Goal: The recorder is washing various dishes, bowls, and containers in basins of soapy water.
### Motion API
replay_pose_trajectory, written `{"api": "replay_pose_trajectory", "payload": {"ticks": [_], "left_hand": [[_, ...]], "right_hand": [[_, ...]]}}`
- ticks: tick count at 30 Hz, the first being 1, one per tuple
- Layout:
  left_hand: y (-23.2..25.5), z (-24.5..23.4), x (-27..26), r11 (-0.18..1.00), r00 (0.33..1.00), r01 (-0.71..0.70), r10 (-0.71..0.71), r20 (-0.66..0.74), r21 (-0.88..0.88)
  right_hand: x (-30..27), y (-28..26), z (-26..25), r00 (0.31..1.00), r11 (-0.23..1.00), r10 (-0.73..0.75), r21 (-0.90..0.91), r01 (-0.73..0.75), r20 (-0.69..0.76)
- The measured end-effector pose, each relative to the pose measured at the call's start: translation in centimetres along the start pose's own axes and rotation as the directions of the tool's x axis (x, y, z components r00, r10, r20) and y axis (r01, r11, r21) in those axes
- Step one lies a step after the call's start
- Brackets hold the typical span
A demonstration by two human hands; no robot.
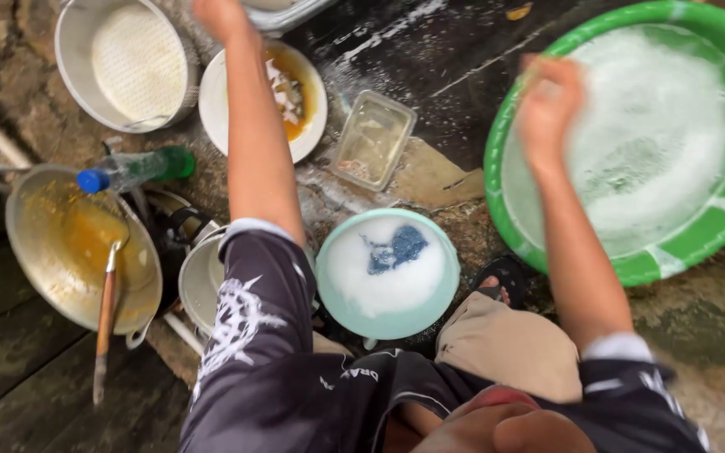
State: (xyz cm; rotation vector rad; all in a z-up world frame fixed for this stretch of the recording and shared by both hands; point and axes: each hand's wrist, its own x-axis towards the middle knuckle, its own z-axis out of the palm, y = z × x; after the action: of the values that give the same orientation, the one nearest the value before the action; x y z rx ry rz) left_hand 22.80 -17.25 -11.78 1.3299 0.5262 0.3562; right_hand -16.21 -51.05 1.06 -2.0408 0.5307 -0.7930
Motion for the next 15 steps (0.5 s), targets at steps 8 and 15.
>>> {"api": "replay_pose_trajectory", "payload": {"ticks": [8, 15], "left_hand": [[1.1, -3.4, -36.0, 0.81, 0.879, 0.213, -0.404, 0.255, 0.547], [-3.4, -7.8, -49.7, 0.731, 0.511, 0.003, -0.588, 0.627, 0.683]], "right_hand": [[-14.4, 6.7, -22.7, 0.656, 0.236, 0.328, -0.613, -0.754, -0.68], [-19.2, 11.7, -27.4, 0.522, 0.116, 0.435, -0.529, -0.841, -0.734]]}}
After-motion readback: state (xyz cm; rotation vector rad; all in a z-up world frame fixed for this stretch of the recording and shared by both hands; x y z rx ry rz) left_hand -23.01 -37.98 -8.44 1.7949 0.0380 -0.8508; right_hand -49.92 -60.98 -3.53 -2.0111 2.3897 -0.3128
